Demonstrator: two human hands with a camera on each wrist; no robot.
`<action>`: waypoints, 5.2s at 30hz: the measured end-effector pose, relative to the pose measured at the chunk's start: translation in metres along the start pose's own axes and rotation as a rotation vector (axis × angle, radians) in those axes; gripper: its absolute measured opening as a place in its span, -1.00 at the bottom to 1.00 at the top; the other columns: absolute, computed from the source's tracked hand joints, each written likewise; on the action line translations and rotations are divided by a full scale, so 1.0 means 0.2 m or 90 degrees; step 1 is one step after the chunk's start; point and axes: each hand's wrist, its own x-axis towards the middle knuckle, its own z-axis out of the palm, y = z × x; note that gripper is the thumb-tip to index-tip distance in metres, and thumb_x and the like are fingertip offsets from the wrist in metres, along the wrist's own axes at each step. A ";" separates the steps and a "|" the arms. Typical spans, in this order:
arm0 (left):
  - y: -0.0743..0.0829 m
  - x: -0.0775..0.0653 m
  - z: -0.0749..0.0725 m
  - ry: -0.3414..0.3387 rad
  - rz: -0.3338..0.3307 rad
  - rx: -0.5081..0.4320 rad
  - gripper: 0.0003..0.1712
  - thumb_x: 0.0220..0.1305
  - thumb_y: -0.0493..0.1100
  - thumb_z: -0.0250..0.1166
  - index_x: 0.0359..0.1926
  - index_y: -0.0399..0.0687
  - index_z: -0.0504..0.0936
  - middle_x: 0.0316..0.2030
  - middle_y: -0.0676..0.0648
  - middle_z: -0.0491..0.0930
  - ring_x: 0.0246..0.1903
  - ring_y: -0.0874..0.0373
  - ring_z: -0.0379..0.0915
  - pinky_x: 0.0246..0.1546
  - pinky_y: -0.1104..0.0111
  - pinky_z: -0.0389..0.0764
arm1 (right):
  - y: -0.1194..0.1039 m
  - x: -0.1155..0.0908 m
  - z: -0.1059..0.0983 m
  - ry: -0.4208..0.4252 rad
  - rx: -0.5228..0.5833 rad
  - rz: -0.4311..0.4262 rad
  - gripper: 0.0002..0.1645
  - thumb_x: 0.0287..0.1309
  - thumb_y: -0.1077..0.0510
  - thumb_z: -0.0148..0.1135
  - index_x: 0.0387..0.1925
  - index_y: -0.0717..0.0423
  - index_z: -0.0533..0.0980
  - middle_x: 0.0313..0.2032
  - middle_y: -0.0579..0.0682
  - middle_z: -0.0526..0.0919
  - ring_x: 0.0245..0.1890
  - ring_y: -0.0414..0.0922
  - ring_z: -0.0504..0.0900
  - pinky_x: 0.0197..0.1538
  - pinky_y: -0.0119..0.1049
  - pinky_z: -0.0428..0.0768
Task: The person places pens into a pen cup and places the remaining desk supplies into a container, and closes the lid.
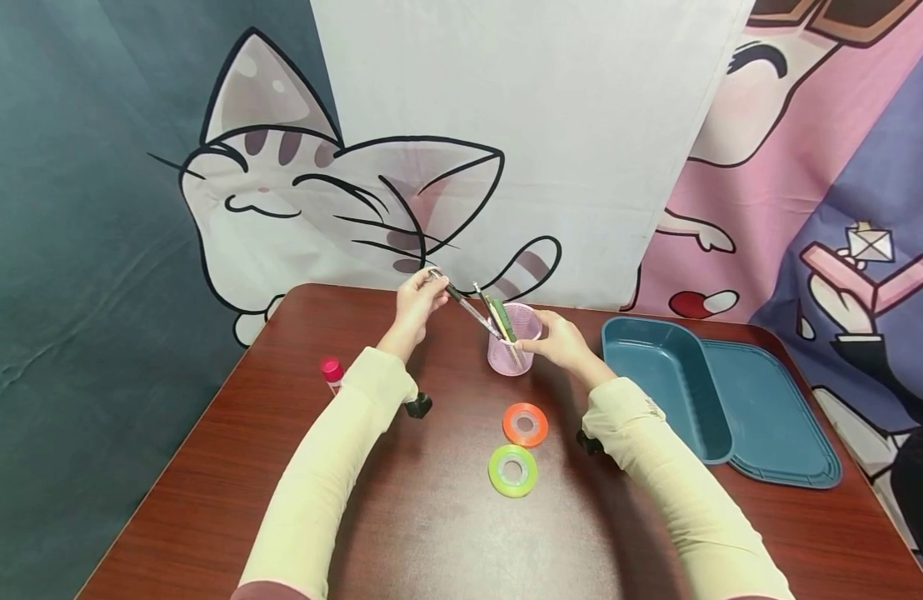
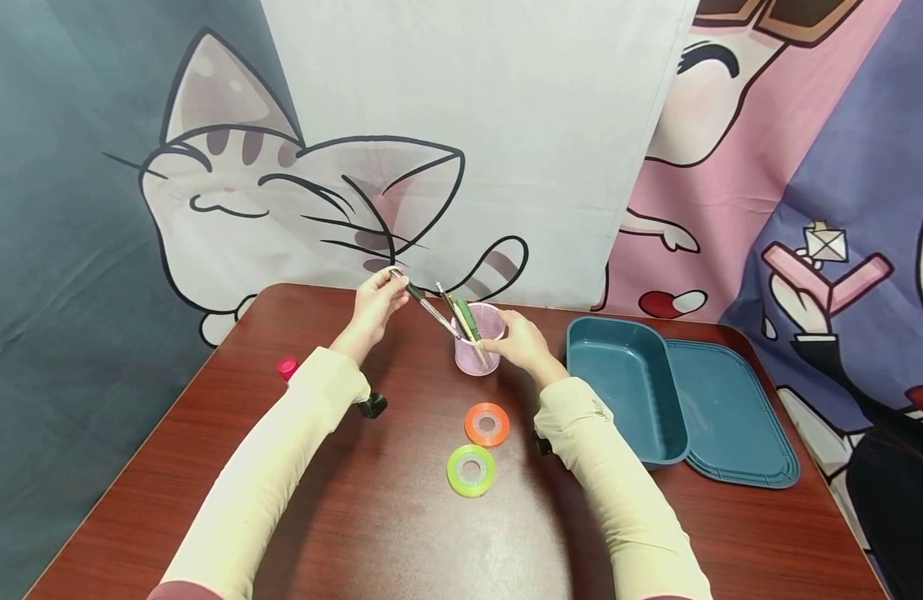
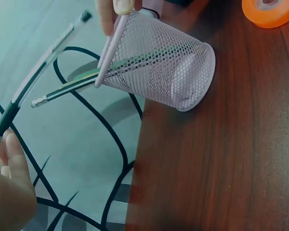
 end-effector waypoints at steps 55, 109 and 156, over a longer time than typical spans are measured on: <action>-0.14 -0.08 0.17 -0.078 0.170 0.453 -0.75 0.09 -0.15 0.21 -0.16 -0.07 0.58 -0.46 -0.09 0.59 -0.43 0.02 0.57 -0.55 0.56 0.41 | -0.01 -0.01 0.00 -0.003 0.013 0.008 -0.11 -0.17 -0.12 0.32 0.19 0.16 0.25 0.16 0.17 0.34 0.17 0.07 0.29 0.17 0.01 0.26; -0.34 -0.20 0.06 -0.101 0.131 0.504 -0.57 -0.01 -0.15 0.29 -0.05 -0.06 0.49 -0.42 -0.05 0.62 -0.37 0.17 0.51 -0.28 0.41 0.42 | 0.10 -0.21 -0.34 0.025 0.005 -0.014 -0.19 0.01 0.00 0.21 0.24 0.22 0.15 0.25 0.25 0.15 0.25 0.15 0.13 0.21 0.09 0.14; -0.51 -0.37 0.03 -0.278 0.059 0.567 -0.56 0.00 -0.13 0.29 -0.04 -0.10 0.49 -0.31 -0.08 0.59 -0.49 0.26 0.49 -0.48 0.50 0.41 | 0.77 -0.72 -0.64 0.087 0.029 0.159 -0.36 0.09 0.16 0.09 0.14 0.45 0.19 -0.13 0.41 0.39 -0.54 -0.50 0.39 -0.48 -0.37 0.50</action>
